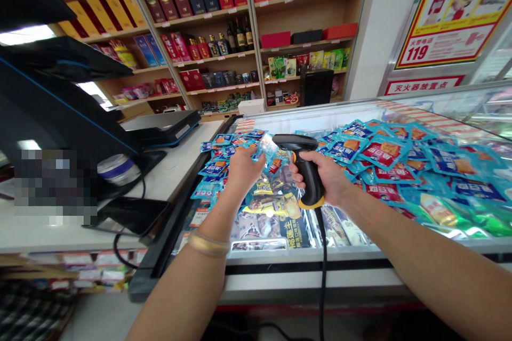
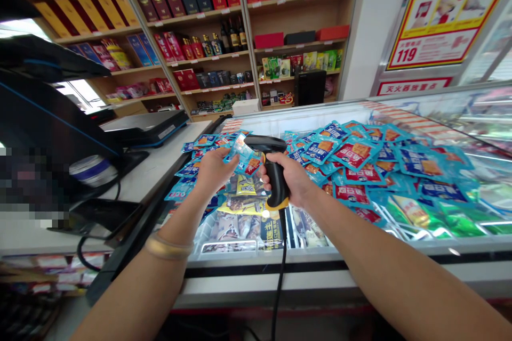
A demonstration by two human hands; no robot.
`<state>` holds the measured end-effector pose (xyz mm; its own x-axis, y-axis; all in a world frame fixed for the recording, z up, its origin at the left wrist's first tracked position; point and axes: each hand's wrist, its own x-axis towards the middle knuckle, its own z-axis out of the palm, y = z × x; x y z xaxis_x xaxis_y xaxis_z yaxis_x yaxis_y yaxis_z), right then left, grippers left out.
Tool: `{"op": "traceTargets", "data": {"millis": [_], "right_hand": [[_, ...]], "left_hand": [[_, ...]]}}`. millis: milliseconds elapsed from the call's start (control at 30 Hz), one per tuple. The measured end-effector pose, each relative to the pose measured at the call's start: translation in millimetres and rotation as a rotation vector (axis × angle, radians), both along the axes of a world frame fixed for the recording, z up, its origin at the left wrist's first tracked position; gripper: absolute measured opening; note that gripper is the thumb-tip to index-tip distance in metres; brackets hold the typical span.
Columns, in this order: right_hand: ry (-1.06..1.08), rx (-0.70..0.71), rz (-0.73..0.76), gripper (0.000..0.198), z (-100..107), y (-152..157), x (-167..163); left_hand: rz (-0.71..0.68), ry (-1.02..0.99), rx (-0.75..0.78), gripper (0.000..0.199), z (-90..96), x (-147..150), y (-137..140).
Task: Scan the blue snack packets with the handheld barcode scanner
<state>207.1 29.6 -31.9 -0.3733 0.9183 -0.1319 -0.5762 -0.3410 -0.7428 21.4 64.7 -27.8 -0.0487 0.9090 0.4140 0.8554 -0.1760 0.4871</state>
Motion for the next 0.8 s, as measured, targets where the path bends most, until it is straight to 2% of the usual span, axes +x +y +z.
{"op": "traceTargets", "data": {"millis": [300, 400, 533, 633, 800], "right_hand": [[0.077, -0.059, -0.071, 0.008, 12.5, -1.6, 0.6], [0.105, -0.03, -0.15, 0.008, 23.5, -0.8, 17.5], [0.099, 0.059, -0.263, 0.01, 36.6, -2.6, 63.5], [0.101, 0.061, -0.382, 0.009, 39.2, -7.2, 102.8], [0.112, 0.012, -0.486, 0.01, 29.6, -18.3, 145.8]], "left_hand": [[0.036, 0.063, 0.029, 0.032, 0.2, 6.4, 1.9], [-0.04, 0.074, 0.095, 0.038, 5.2, 22.9, 2.1], [-0.196, 0.141, 0.157, 0.04, 18.8, 67.0, 3.7], [-0.282, 0.217, 0.155, 0.042, 26.5, 112.2, 6.1], [-0.458, 0.381, -0.028, 0.043, 20.8, 173.9, 7.1]]}}
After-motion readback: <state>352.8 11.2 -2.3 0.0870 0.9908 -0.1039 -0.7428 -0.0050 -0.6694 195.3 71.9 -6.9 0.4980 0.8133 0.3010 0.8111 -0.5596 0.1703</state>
